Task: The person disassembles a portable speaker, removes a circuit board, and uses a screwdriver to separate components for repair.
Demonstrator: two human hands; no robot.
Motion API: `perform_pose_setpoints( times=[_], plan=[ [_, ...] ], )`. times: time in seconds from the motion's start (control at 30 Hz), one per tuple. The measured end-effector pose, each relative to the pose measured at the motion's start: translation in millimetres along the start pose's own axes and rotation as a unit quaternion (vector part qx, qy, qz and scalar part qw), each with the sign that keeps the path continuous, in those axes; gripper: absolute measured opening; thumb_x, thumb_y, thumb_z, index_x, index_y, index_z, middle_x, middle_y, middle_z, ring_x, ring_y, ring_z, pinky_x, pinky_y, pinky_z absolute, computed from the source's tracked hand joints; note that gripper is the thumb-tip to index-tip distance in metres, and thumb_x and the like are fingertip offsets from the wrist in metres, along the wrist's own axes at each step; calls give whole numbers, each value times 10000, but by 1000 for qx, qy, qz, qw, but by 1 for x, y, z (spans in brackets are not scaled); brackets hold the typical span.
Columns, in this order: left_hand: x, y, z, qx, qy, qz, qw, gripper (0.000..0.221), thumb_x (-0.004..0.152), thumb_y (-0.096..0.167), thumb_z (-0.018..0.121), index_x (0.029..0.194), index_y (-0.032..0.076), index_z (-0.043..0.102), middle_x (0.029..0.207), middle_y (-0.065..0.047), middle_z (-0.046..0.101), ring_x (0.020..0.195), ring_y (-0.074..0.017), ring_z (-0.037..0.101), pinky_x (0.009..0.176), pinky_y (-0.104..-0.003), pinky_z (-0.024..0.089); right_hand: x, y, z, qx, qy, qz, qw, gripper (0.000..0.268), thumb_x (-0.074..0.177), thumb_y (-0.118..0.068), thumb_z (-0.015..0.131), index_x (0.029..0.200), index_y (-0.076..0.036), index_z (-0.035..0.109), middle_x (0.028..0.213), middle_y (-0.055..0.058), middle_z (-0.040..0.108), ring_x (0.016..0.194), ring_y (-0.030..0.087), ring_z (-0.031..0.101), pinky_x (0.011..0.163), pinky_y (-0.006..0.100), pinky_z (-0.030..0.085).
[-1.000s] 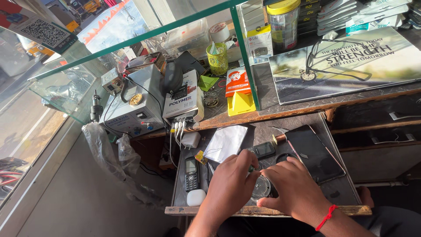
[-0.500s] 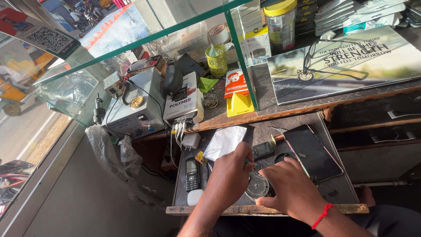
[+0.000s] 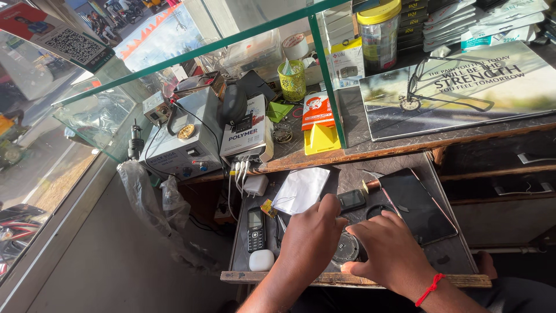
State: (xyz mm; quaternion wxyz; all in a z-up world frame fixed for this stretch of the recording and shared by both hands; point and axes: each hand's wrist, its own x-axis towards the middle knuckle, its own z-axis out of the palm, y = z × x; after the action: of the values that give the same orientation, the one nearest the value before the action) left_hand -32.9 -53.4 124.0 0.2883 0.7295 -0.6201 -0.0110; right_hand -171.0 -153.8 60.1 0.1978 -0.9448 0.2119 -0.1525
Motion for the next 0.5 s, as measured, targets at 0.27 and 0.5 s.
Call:
perform_pose_setpoints(
  times=[0.27,0.5],
  plan=[
    [-3,-5,2,-16,-1,-15,1000,259,908,169,740,945,46,514,818,-171,696,741,-428,695,568,-484,533,0,5,3,-8,-34,18,999,752,611,-540,889,1184,-116,650,1052,63,685,1101,277,607,1110,486,315],
    [3,-9,5,38,-26,-6,999,353,888,266,786,932,57,504,748,-150,674,686,-378,705,540,-456,541,3,3,2,-6,-50,11,999,811,652,-590,861,1235,-78,627,1080,87,667,1145,286,591,1139,517,250]
  ],
)
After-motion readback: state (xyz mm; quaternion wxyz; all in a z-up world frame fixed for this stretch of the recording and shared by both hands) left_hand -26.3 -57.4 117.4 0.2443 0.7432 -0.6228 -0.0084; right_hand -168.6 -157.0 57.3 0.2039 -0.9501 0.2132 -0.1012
